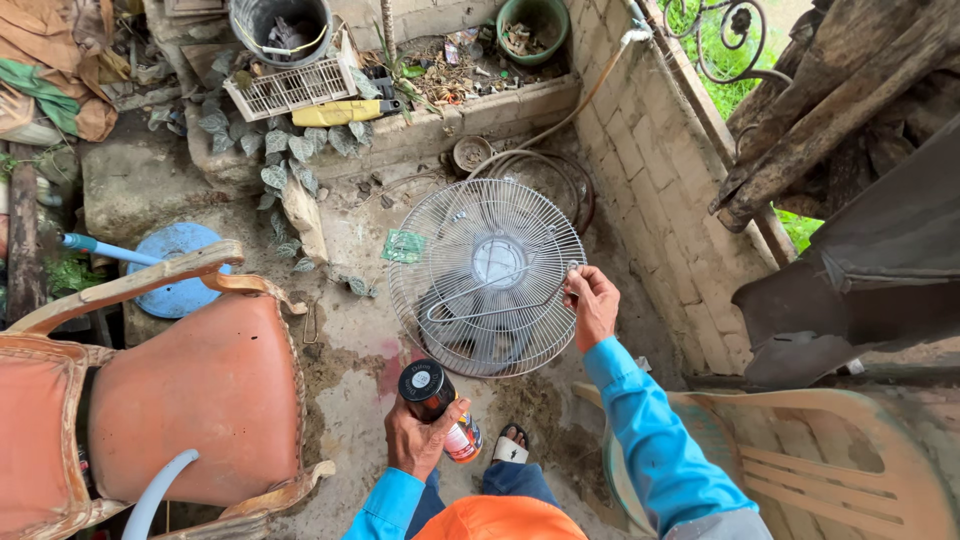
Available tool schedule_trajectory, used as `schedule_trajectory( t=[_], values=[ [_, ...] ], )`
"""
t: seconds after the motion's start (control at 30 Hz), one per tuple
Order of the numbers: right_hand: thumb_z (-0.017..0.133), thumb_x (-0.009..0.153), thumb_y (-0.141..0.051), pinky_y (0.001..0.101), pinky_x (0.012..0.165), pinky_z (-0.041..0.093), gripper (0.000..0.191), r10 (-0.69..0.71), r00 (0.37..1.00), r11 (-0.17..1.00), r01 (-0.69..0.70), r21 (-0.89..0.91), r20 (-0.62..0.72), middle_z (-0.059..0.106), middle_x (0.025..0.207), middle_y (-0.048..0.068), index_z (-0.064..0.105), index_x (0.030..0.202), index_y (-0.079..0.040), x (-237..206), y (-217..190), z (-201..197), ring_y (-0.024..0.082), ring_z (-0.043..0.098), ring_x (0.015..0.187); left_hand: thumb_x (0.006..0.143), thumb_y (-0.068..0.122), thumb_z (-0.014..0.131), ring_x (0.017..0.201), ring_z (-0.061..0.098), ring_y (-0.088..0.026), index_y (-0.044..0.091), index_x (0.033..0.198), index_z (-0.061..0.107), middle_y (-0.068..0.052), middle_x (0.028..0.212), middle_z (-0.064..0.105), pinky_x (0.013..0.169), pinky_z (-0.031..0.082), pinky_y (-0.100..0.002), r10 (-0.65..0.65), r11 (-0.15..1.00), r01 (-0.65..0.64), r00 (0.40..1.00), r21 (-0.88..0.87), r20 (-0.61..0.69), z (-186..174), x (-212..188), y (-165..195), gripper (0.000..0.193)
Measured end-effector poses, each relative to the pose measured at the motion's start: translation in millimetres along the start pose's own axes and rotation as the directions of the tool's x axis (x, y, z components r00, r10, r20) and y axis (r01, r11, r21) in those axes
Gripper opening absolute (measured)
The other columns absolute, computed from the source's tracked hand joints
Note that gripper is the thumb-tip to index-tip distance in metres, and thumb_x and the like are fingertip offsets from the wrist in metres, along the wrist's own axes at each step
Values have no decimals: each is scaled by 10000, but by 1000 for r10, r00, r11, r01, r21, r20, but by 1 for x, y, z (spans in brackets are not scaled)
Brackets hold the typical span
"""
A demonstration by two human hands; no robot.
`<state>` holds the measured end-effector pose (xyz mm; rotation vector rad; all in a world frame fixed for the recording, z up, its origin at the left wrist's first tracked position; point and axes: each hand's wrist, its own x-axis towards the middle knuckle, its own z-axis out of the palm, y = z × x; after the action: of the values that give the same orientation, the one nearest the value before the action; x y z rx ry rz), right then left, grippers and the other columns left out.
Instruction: The person shakes a spray can, removes the cap, and sprays white paint over the metal guard of a standing fan on a porch, then sprays the armrest of a wooden chair. They then carry the can and walk into an adjoining workshop area with bicycles.
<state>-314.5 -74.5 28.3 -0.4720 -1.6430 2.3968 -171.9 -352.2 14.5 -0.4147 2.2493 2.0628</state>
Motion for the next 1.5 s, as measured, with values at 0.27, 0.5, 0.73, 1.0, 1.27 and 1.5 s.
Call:
schedule_trajectory(
  t=[0.27, 0.5, 0.73, 1.0, 1.27, 1.5],
  values=[
    [674, 975, -114, 237, 558, 456, 126, -59, 998, 980, 50, -191, -39, 605, 743, -11, 653, 898, -16, 19, -12, 38, 66, 540, 638, 692, 213, 912, 810, 780, -173, 35, 1031, 698, -74, 900, 806, 764, 636, -349, 16, 999, -16, 1000, -28, -19, -14, 4, -1, 439],
    [726, 924, -158, 272, 582, 474, 190, -246, 969, 798, 222, -560, 33, 656, 740, 10, 720, 927, 32, 39, -38, 65, 80, 553, 658, 690, 244, 914, 796, 760, -171, 34, 1052, 693, -77, 905, 800, 762, 628, -344, 6, 999, -8, 999, -41, -37, -29, 10, -1, 474],
    [687, 814, -215, 369, 675, 564, 253, -221, 953, 419, 285, -862, 207, 710, 694, 168, 741, 850, 30, 68, -78, 94, 240, 703, 644, 675, 290, 918, 790, 753, -173, 40, 1065, 694, -71, 904, 798, 756, 616, -339, -13, 1000, 13, 999, -2, -53, -46, 15, 4, 514],
    [654, 758, -213, 491, 836, 583, 261, -92, 973, 80, 220, -972, 213, 706, 851, 301, 765, 804, 18, 71, -69, 156, 468, 708, 833, 682, 273, 920, 781, 752, -164, 39, 1045, 703, -65, 890, 802, 747, 618, -330, 4, 998, -7, 998, -57, -57, -57, 19, 10, 484],
    [646, 776, -232, 522, 883, 564, 317, -38, 951, -48, 304, -951, 306, 691, 1029, 344, 745, 873, 53, 58, -29, 225, 505, 678, 971, 680, 220, 927, 797, 733, -157, 20, 1056, 687, -71, 905, 786, 749, 617, -331, -18, 989, 9, 998, -149, -58, -75, 23, 6, 489],
    [645, 763, -252, 551, 800, 552, 290, -102, 916, -111, 377, -919, 388, 691, 993, 271, 697, 922, -15, 48, 4, 265, 473, 674, 910, 686, 234, 926, 826, 742, -151, 29, 1116, 668, -78, 933, 788, 765, 617, -329, -98, 979, 90, 995, -185, -32, -95, 25, 11, 541]
  ],
)
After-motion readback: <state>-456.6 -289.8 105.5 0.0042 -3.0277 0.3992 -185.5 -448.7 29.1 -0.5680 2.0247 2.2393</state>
